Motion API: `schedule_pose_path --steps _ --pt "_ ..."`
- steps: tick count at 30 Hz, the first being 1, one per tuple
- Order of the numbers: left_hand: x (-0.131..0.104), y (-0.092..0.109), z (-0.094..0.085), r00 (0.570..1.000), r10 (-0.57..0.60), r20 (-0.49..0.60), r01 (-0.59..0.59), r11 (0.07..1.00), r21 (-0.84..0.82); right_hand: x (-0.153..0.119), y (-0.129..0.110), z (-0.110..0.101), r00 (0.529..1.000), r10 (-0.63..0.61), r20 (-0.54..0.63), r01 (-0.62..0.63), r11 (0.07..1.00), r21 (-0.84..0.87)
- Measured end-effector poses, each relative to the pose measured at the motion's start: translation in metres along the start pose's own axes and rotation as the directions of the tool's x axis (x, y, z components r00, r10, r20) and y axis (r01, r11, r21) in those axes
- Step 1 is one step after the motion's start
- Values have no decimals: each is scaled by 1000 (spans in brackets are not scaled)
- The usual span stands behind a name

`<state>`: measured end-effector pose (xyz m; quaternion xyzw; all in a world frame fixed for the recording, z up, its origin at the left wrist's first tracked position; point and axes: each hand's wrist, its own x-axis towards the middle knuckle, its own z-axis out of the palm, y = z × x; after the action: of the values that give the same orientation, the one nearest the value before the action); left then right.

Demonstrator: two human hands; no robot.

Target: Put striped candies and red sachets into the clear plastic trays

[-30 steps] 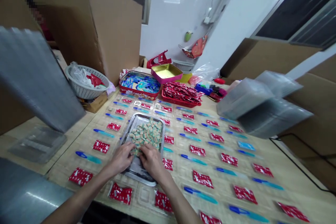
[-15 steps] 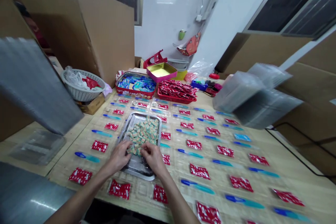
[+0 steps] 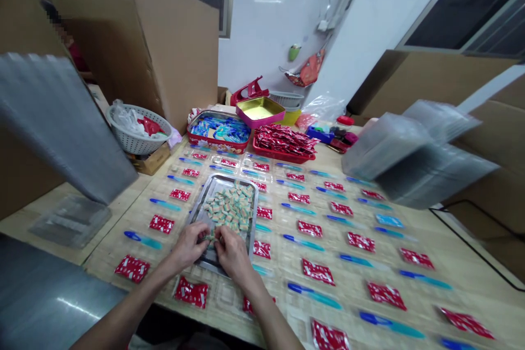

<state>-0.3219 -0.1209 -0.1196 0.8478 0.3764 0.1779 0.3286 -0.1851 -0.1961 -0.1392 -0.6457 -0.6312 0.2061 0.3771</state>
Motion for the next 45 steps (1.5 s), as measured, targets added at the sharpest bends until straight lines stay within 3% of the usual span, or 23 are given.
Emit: schedule_pose_path --steps 3,5,8,10,16,21,23,26,29,33,40,42,45 --pt "0 -1 1 998 -60 -10 59 997 -52 -3 1 1 1000 -2 4 2 999 35" --pt "0 -3 4 992 -124 0 121 969 -215 -6 3 0 1000 8 -13 -7 996 88" --pt "0 -7 6 979 -186 81 198 791 -578 -8 4 -3 998 40 -37 -31 977 210" --pt "-1 -7 5 971 -203 124 227 643 -731 -8 4 -4 997 69 -38 -55 955 292" --pt "-1 -2 2 946 -263 187 286 418 -862 -5 3 -6 986 164 -17 -136 869 476" --pt "5 -6 -5 916 -367 159 273 283 -920 -6 11 -13 961 255 -109 -146 799 583" --pt "7 -8 -7 922 -368 120 251 331 -910 -6 14 -18 949 290 -121 -155 766 624" --pt "9 -6 -6 944 -321 76 233 485 -843 -5 11 -21 967 252 -46 -167 754 636" --pt "8 -3 2 960 -275 40 200 584 -787 -1 2 -19 988 154 30 -146 839 524" --pt "4 -2 9 957 -286 38 209 596 -775 4 -9 -15 999 37 -13 -32 962 270" --pt "3 -4 9 937 -348 5 246 651 -718 -4 -9 -10 996 -60 -72 78 958 276" --pt "3 -4 8 945 -326 -36 238 758 -607 -5 -5 -10 997 -19 -74 41 955 294" --pt "0 0 3 978 -167 -125 118 938 -325 -5 0 -12 997 64 -41 -49 952 302"
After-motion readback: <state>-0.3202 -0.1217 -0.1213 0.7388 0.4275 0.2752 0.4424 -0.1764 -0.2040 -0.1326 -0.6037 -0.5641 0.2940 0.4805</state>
